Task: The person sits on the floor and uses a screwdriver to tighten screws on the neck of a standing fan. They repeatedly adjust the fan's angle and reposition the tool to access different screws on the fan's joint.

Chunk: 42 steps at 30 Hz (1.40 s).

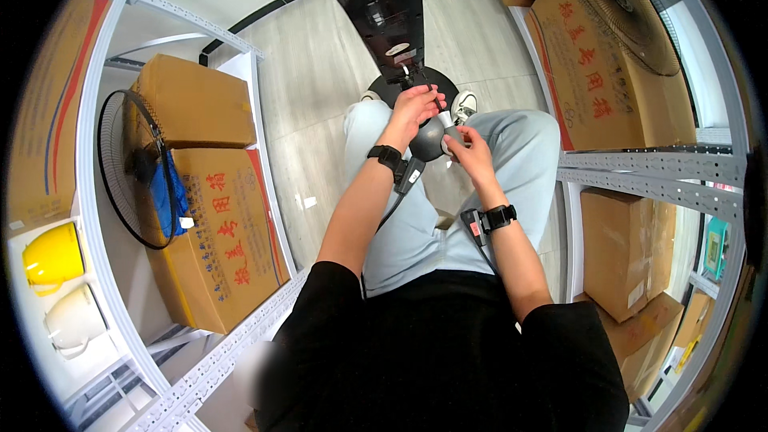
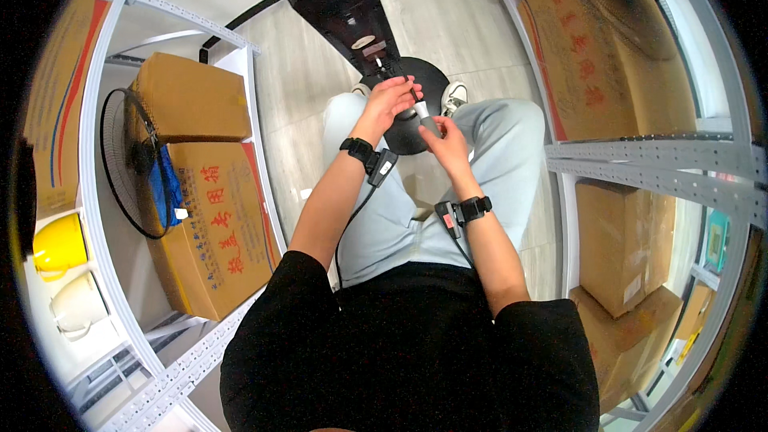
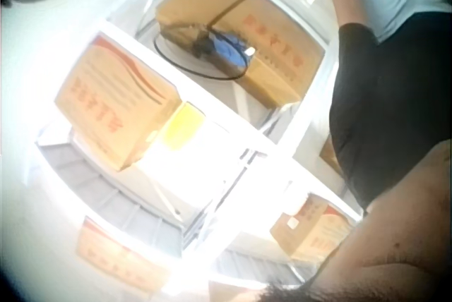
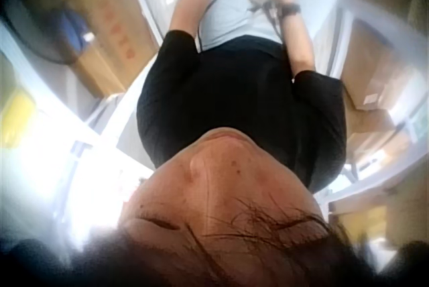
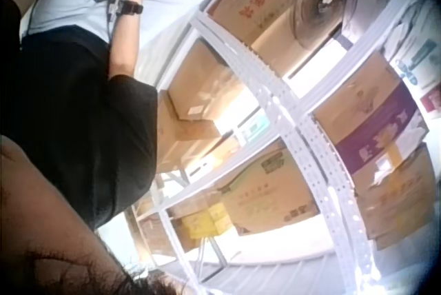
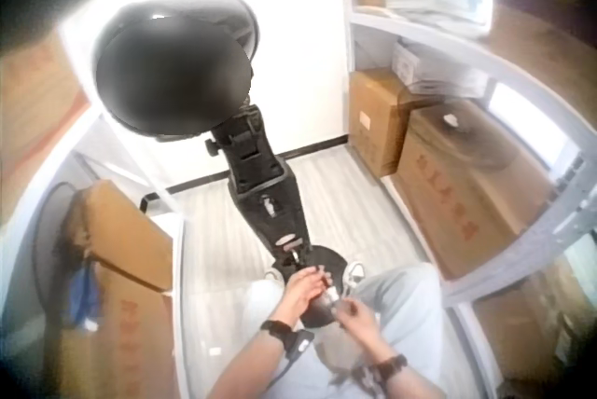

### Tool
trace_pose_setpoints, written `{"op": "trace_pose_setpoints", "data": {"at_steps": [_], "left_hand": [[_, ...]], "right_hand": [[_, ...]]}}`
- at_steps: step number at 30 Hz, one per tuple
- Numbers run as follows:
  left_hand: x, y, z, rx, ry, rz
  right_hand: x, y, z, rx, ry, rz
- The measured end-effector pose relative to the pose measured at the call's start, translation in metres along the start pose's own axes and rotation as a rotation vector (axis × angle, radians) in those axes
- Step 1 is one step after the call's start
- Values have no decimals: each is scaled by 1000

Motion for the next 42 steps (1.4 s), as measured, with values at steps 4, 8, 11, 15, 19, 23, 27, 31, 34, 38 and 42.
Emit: {"op": "trace_pose_setpoints", "data": {"at_steps": [4, 8, 11, 15, 19, 23, 27, 31, 34, 38, 42], "left_hand": [[1, 0, -9, -9, -30, 31], [8, -4, -8, -1, -14, 76], [14, -2, -10, 28, -5, 102], [16, 1, -12, 9, -12, 167], [14, -1, -15, -2, -15, 148], [14, -4, -16, -7, -35, 120], [14, -3, -15, 20, -29, 104], [12, 0, -18, 29, -29, 152], [11, 2, -20, 45, -26, 162], [12, 1, -18, 39, -22, 165], [14, 1, -15, 37, -11, 155]], "right_hand": [[-3, 5, -15, 6, 82, 84], [-7, 9, -23, 50, 196, 108], [-31, 10, -18, 131, 347, 215], [-54, 10, -12, 157, 355, 300], [-34, 10, -20, 163, 322, 164], [1, -3, -29, 5, -84, -232], [-3, -3, -26, 15, -8, -197], [-18, 0, -23, 54, 226, 51], [-10, -5, -24, 2, 124, -100], [-5, -10, -23, -59, -26, -265], [-3, -13, -22, -95, -86, -309]]}}
Point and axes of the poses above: each hand's wrist, its own z-axis away from the middle knuckle, its own y-axis out of the back of the hand, x = y × z, the point moved 9 cm from there along -z, towards the middle knuckle, and after that the axes turned 10 degrees about x, right-handed, at the moved point
